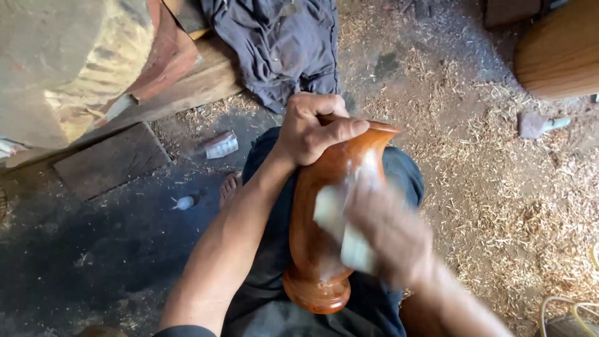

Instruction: Applying a liquid finish and sanding a wooden vase by hand in a workshop.

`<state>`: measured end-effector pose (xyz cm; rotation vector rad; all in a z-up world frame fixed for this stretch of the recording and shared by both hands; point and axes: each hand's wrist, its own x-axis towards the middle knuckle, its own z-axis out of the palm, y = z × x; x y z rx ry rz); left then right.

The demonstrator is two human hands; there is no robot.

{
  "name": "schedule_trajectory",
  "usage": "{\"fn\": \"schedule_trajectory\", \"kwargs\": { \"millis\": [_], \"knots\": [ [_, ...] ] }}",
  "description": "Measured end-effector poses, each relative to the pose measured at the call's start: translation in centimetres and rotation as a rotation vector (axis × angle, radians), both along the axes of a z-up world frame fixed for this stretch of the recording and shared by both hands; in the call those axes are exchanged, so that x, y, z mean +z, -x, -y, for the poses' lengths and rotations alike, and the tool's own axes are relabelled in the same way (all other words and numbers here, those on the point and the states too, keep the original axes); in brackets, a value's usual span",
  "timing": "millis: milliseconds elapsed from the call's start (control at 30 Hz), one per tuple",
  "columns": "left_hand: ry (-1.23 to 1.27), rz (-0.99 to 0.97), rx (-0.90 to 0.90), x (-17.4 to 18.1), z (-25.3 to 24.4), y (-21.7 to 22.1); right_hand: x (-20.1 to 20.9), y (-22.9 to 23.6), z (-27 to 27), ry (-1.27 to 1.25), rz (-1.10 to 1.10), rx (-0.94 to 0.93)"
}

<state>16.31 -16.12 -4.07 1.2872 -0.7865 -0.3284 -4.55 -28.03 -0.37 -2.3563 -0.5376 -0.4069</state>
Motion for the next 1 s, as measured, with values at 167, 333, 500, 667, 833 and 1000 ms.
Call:
{"fn": "schedule_trajectory", "kwargs": {
  "millis": [167, 333, 500, 667, 833, 1000],
  "knots": [
    [-0.004, -0.051, -0.007, 0.1, -1.1, -0.4, 1.1, 0.1, -1.4, 0.037, 0.11, -0.085],
    [-0.021, 0.016, 0.02, 0.4, -0.3, -0.3, -1.7, 5.1, -1.8, 0.132, 0.03, 0.169],
    [-0.014, 0.052, -0.017, 0.1, -0.8, 0.1, 3.5, -2.6, -0.6, -0.031, -0.056, -0.121],
    [-0.013, -0.03, -0.014, 0.3, -0.7, -0.2, -0.4, 4.8, -2.3, 0.073, -0.034, 0.117],
    [-0.032, 0.053, -0.035, 0.7, -0.5, 0.7, 4.9, -4.0, -1.3, 0.029, -0.007, -0.139],
    [0.028, 0.099, -0.004, 0.7, -0.8, 0.2, 2.2, 2.1, -2.9, 0.151, 0.025, -0.021]
  ]
}}
